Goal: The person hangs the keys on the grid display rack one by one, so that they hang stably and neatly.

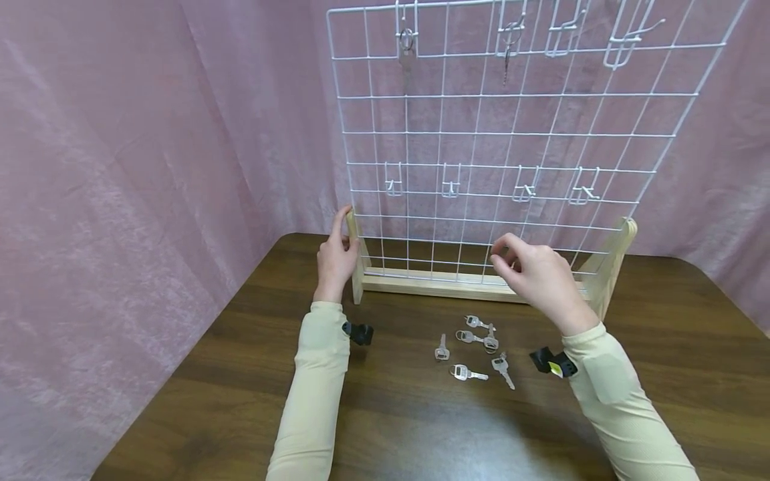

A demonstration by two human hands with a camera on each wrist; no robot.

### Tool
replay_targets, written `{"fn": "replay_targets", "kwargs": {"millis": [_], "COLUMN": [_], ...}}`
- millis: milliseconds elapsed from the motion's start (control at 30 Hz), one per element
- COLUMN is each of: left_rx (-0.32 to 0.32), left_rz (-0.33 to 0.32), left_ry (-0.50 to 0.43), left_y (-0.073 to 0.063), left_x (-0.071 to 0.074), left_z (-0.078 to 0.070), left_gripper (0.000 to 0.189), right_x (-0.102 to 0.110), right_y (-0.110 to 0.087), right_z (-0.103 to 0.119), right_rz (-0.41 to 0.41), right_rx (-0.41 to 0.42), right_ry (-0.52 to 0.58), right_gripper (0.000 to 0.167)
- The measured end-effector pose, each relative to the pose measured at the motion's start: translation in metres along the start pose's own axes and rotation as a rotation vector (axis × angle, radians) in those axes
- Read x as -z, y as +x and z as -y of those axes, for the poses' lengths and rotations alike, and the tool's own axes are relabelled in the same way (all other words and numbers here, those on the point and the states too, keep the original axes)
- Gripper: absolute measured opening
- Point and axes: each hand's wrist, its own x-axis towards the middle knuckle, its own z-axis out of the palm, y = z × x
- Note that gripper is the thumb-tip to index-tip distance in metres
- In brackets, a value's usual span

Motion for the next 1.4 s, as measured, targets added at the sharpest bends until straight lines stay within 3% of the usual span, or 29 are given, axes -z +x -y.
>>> {"fn": "replay_targets", "kwargs": {"millis": [267,400,800,1033,1400], "left_rx": [-0.003,-0.007,-0.008,-0.006,0.006], "left_rz": [-0.007,-0.013,0.003,0.006,0.016], "left_ry": [-0.001,0.003,-0.002,0.002,-0.01], "left_y": [0.0,0.001,0.003,0.004,0.004], "left_x": [-0.001,-0.003,-0.003,-0.003,-0.003], "left_z": [0.002,0.002,0.004,0.005,0.004], "left_gripper": [0.063,0.063,0.064,0.065,0.065], "right_x": [-0.013,-0.026,-0.072,-0.091,-0.103], "right_y": [0.0,-0.001,-0.005,-0.012,-0.018], "right_z": [-0.019,-0.03,-0.035,-0.027,-0.022], "right_rz": [0.451,0.596,0.734,0.798,0.76], "right_rx": [0.251,0.306,0.372,0.359,0.396], "right_ry": [0.007,0.083,0.14,0.135,0.1], "right_gripper": [0.014,0.011,0.014,0.019,0.027]}}
